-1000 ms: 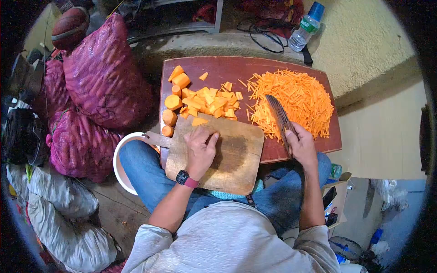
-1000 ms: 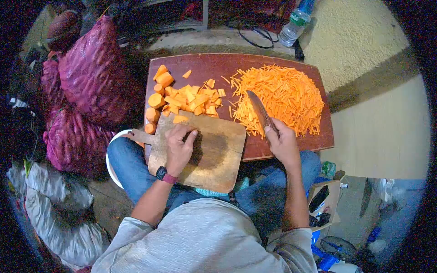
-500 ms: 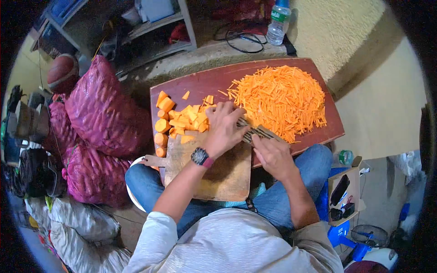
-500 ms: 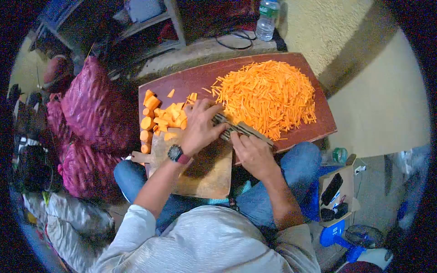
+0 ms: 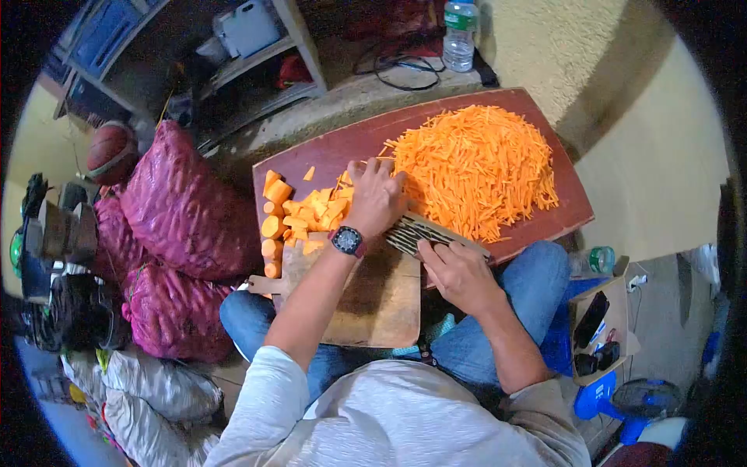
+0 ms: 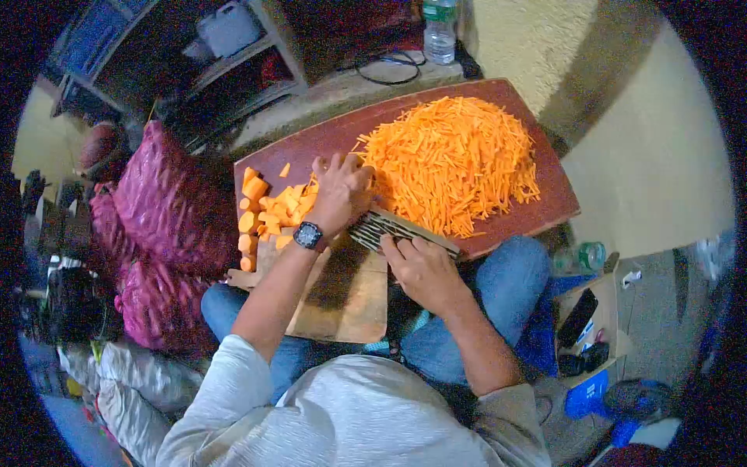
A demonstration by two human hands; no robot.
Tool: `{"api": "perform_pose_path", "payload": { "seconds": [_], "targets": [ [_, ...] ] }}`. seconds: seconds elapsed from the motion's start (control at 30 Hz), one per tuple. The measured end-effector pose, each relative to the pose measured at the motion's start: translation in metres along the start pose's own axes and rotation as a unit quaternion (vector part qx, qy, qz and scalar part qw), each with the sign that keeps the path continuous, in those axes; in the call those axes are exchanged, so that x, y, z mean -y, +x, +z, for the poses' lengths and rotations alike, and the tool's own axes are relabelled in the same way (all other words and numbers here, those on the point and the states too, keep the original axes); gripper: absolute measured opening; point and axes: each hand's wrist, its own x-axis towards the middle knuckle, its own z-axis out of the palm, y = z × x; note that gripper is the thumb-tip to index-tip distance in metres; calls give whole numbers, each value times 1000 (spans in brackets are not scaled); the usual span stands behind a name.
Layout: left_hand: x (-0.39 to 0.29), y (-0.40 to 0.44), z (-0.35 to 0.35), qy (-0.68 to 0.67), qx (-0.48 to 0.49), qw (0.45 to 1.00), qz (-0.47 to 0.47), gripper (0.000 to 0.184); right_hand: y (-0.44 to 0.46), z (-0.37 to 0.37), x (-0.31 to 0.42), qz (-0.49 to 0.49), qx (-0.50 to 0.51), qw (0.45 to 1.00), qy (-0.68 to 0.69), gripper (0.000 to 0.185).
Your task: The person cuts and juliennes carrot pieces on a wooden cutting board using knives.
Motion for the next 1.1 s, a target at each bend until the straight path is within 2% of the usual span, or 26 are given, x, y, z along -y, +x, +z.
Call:
{"api": "perform_pose_path", "payload": {
  "seconds": [0.1, 0.13, 0.23, 0.27, 0.33, 0.43, 0.6, 0.7, 0.77, 0.9, 0.97, 1.1],
  "targets": [
    [35, -6, 8, 71, -34, 997, 0, 33, 1, -2, 6, -17, 4, 1000, 24, 45],
    [46, -12, 3, 80, -3, 997, -21, 27, 1, 3, 6, -33, -6, 998, 50, 45],
    [93, -31, 0, 113, 16, 991, -69, 33, -2, 7, 18, -38, 37, 994, 96, 46],
    [106, -38, -3, 114, 18, 991, -65, 33, -3, 9, 22, -47, 43, 992, 108, 40],
    [125, -51, -13, 36, 28, 988, -145, 35, 1, 10, 26, -60, 50, 992, 102, 36],
    [135, -63, -29, -18, 93, 978, -186, 38, 1, 18, 27, -82, 67, 989, 105, 31],
    [138, -71, -15, -21, 120, 976, -182, 36, -3, 36, 27, -82, 99, 983, 131, 27],
    [148, -72, 3, -6, 119, 976, -181, 33, -5, 40, 27, -88, 91, 984, 128, 37],
    [155, -73, 17, 13, 63, 992, -104, 32, -4, 40, 28, -78, 116, 982, 127, 37],
    [103, -45, -27, 27, 66, 988, -133, 32, -2, 38, 28, -64, 120, 980, 146, 38],
    [93, -35, -37, -7, 181, 970, -160, 36, -2, 38, 26, -62, 114, 978, 160, 40],
    [106, -48, -8, 7, 171, 978, -122, 41, 3, 30, 25, -48, 93, 978, 182, 42]
  ]
}}
